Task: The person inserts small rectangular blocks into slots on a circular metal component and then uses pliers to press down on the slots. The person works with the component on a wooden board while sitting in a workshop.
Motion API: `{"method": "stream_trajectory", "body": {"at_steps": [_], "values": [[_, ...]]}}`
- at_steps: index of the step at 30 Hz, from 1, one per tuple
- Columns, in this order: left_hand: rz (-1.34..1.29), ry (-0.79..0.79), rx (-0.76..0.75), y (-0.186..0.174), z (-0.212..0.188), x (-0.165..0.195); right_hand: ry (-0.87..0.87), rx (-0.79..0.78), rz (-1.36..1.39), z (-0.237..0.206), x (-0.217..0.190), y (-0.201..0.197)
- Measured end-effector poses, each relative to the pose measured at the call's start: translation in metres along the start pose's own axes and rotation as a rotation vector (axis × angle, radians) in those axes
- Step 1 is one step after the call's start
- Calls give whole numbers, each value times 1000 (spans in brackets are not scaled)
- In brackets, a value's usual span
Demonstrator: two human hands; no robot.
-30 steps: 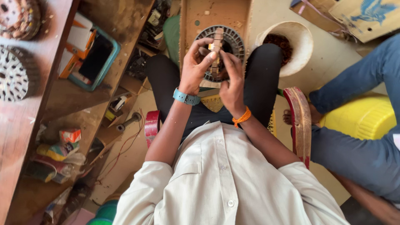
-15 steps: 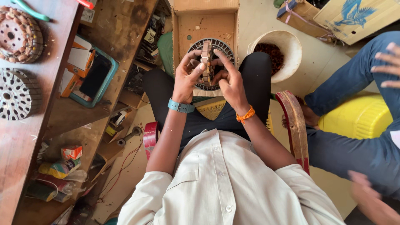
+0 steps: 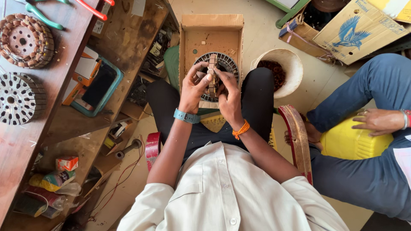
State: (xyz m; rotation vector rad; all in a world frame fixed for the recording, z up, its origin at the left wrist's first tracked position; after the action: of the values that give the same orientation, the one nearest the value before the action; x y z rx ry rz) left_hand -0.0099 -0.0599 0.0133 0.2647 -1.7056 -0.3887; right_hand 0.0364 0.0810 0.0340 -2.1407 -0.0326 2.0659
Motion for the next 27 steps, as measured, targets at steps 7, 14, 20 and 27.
{"method": "stream_trajectory", "body": {"at_steps": [7, 14, 20, 27], "values": [[116, 181, -10, -5, -3, -1, -13, -170, -51, 1, -18, -19], [147, 379, -45, -10, 0, -22, -250, 16, -277, -5, -17, -7], [98, 279, -59, -21, 10, -24, -178, 13, -245, -2, -6, 1], [154, 374, -112, -18, 19, -18, -190, 23, -307, -6, 6, -1]]}}
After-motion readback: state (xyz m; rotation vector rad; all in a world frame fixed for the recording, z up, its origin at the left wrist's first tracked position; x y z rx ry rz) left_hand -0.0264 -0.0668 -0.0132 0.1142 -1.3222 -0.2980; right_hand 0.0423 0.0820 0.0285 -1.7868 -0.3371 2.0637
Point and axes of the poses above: each hand's wrist, its own z-axis towards the middle knuckle, its own y-axis out of the palm, x = y × z, the point moved 1 cm from there along z, towards the middle knuckle, and after that the axes turned 9 degrees about y, right-handed, at the moved point
